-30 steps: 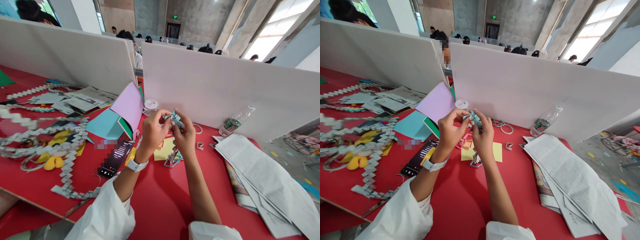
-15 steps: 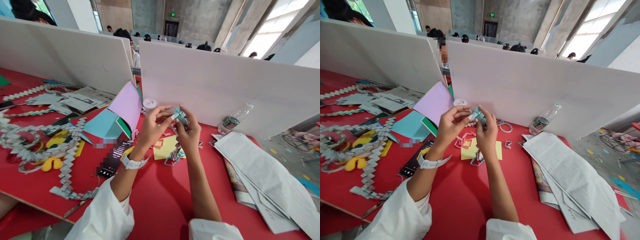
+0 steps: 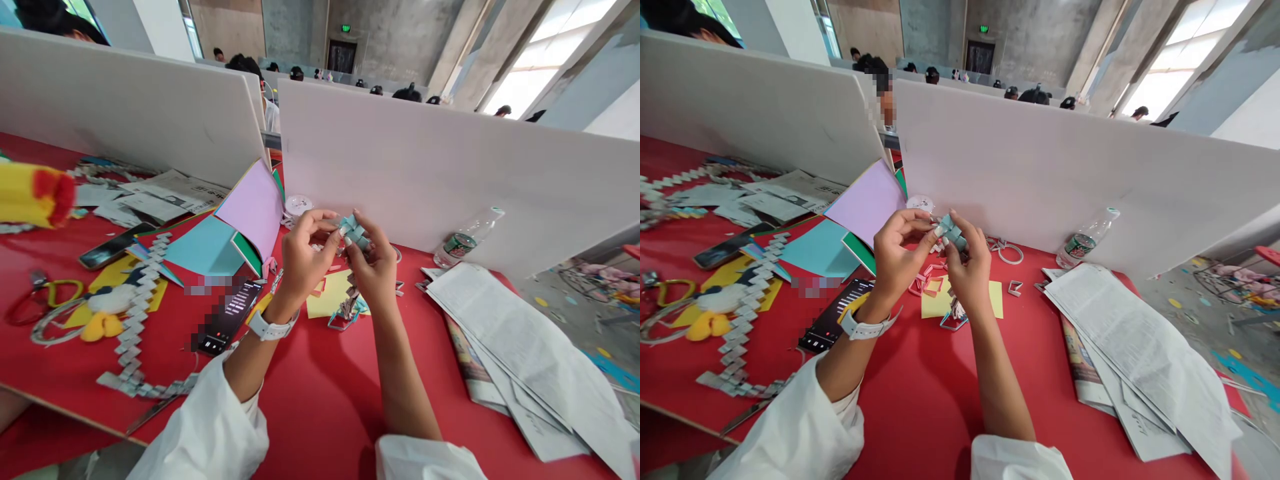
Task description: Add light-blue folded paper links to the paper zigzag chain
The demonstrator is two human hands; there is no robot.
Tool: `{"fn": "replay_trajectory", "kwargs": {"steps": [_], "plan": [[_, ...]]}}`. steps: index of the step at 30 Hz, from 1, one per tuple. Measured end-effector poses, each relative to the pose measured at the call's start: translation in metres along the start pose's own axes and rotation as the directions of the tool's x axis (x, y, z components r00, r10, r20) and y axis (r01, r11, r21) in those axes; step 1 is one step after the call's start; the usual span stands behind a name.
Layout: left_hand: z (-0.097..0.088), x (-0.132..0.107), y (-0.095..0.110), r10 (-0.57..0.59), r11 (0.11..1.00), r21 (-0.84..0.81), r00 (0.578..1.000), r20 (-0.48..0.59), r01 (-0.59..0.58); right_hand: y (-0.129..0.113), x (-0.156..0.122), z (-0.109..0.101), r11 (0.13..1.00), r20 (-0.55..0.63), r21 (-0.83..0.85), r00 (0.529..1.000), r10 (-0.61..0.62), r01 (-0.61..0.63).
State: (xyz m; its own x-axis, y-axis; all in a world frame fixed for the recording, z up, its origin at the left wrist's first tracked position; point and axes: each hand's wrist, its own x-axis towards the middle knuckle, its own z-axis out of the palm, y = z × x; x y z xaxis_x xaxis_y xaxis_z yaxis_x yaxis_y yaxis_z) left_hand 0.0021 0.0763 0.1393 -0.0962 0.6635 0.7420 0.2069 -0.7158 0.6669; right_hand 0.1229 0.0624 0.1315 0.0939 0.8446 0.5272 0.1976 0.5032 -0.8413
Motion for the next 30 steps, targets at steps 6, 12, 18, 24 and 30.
{"fn": "replay_trajectory", "kwargs": {"steps": [6, 12, 18, 24, 30], "plan": [[0.005, -0.007, 0.016, 0.25, 0.935, 0.274, 0.967, -0.058, -0.225, -0.008, 0.001, -0.001, 0.985, 0.033, 0.165, 0.998, 0.044, -0.049], [-0.003, 0.002, 0.005, 0.064, 0.988, 0.134, 0.997, 0.047, -0.07, -0.008, -0.001, -0.005, 0.984, 0.02, 0.174, 0.999, 0.042, -0.045], [-0.009, 0.004, 0.011, 0.185, 0.956, 0.221, 0.981, 0.061, -0.194, -0.012, -0.002, -0.003, 0.989, 0.006, 0.143, 1.0, 0.023, -0.024], [-0.008, 0.002, 0.016, 0.258, 0.919, 0.297, 0.965, 0.045, -0.259, -0.012, -0.004, -0.002, 0.989, 0.015, 0.145, 1.0, 0.012, -0.014], [-0.009, 0.005, 0.012, 0.109, 0.981, 0.152, 0.992, 0.061, -0.117, -0.017, -0.006, -0.004, 0.999, 0.009, 0.045, 1.0, 0.023, -0.023]]}}
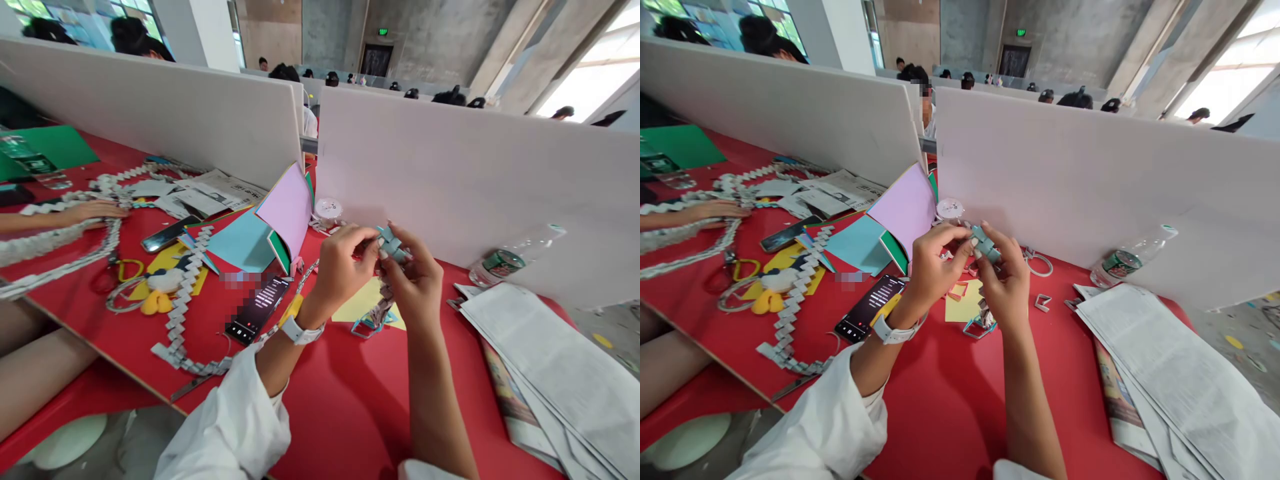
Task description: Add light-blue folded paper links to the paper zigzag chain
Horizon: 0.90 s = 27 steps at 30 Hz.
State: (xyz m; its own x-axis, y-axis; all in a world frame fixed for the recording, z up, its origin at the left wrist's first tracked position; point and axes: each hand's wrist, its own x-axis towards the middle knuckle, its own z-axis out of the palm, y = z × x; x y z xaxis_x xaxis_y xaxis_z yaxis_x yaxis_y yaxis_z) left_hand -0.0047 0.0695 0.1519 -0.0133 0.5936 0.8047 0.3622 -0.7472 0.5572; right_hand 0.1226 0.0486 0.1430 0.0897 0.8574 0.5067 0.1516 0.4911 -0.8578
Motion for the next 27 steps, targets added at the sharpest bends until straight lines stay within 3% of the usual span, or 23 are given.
{"fn": "replay_trajectory", "kwargs": {"steps": [3, 7, 12, 18, 20, 24, 27], "plan": [[-0.002, 0.001, 0.001, -0.06, 0.991, -0.119, 0.998, -0.001, 0.06, -0.001, 0.0, 0.0, 0.998, 0.005, 0.056, 1.0, 0.027, -0.027], [-0.006, 0.004, 0.0, -0.015, 0.996, -0.085, 0.999, 0.04, 0.019, 0.0, 0.002, 0.0, 0.995, -0.002, 0.087, 0.999, 0.047, -0.046], [-0.006, 0.005, -0.002, -0.04, 0.995, -0.08, 0.988, 0.148, 0.052, -0.004, 0.004, -0.002, 0.996, -0.077, 0.036, 0.994, 0.079, -0.076], [-0.001, 0.003, 0.001, 0.035, 0.999, 0.011, 0.996, 0.08, -0.036, -0.004, 0.002, 0.001, 0.992, -0.104, -0.059, 0.989, 0.109, -0.116], [-0.002, 0.003, 0.002, 0.058, 0.997, 0.041, 0.994, 0.09, -0.062, -0.001, 0.002, 0.0, 0.991, -0.073, -0.116, 0.996, 0.057, -0.065], [-0.004, 0.004, 0.005, 0.063, 0.975, 0.207, 0.993, 0.102, -0.083, -0.001, 0.001, -0.004, 0.935, 0.002, -0.309, 0.983, -0.186, 0.177], [-0.006, 0.006, 0.008, 0.046, 0.983, 0.173, 0.991, 0.123, -0.067, -0.009, -0.001, -0.007, 0.871, 0.031, -0.412, 0.959, -0.281, 0.269]]}}
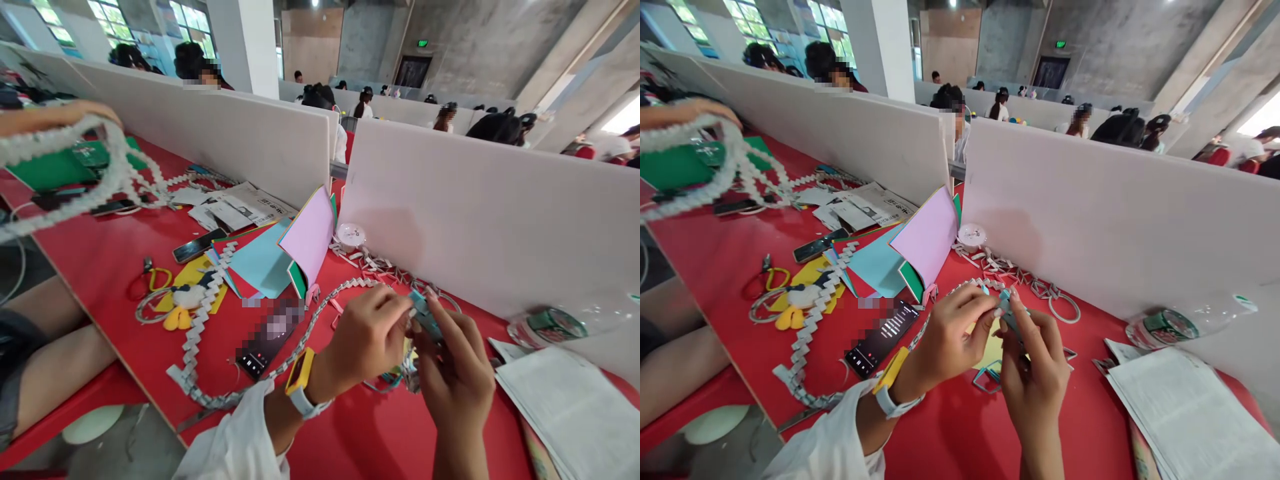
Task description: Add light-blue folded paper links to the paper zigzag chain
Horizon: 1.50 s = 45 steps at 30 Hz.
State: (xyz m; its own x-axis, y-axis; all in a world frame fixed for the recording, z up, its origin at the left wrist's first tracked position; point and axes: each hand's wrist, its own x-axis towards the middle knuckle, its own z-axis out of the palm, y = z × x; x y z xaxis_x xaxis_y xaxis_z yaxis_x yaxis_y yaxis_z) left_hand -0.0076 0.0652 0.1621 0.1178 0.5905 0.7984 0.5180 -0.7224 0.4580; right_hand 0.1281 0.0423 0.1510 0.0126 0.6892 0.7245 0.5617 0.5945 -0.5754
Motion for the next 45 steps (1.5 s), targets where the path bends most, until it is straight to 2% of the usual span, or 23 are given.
{"fn": "replay_trajectory", "kwargs": {"steps": [5, 10, 21, 24, 30, 35, 40, 42, 45], "plan": [[-0.004, 0.004, 0.002, -0.025, 0.99, -0.14, 1.0, 0.007, 0.025, -0.008, 0.004, -0.003, 0.998, -0.024, -0.064, 0.999, -0.024, 0.022], [-0.006, 0.005, 0.001, -0.049, 0.991, -0.119, 0.998, 0.035, 0.053, -0.004, 0.006, 0.0, 0.999, 0.053, -0.031, 0.999, -0.013, 0.014], [-0.003, 0.003, 0.001, -0.041, 0.996, -0.07, 0.994, 0.097, 0.048, 0.001, 0.009, -0.007, 0.998, 0.086, -0.054, 0.996, 0.031, -0.026], [0.0, 0.003, 0.002, -0.038, 0.995, -0.093, 0.997, 0.074, 0.045, 0.003, 0.009, -0.01, 0.998, 0.099, -0.02, 0.994, 0.055, -0.053], [0.002, 0.004, 0.003, -0.105, 0.978, -0.183, 0.994, 0.001, 0.103, 0.006, 0.009, -0.01, 0.992, 0.128, 0.086, 0.988, 0.083, -0.095], [-0.003, 0.005, 0.001, -0.082, 0.987, -0.13, 0.994, 0.076, 0.091, 0.007, 0.01, -0.008, 0.997, 0.167, 0.068, 0.985, 0.037, -0.049], [-0.009, 0.006, -0.002, -0.154, 0.979, -0.123, 0.985, 0.08, 0.163, 0.003, 0.007, -0.004, 1.0, 0.139, -0.005, 0.99, -0.003, 0.004], [-0.01, 0.007, -0.002, -0.214, 0.947, -0.219, 0.971, 0.111, 0.234, 0.001, 0.007, -0.004, 1.0, 0.14, 0.004, 0.99, -0.022, 0.022], [-0.008, 0.005, 0.001, -0.318, 0.844, -0.403, 0.936, 0.153, 0.353, 0.0, 0.009, -0.005, 0.998, 0.136, 0.039, 0.99, -0.046, 0.041]]}}
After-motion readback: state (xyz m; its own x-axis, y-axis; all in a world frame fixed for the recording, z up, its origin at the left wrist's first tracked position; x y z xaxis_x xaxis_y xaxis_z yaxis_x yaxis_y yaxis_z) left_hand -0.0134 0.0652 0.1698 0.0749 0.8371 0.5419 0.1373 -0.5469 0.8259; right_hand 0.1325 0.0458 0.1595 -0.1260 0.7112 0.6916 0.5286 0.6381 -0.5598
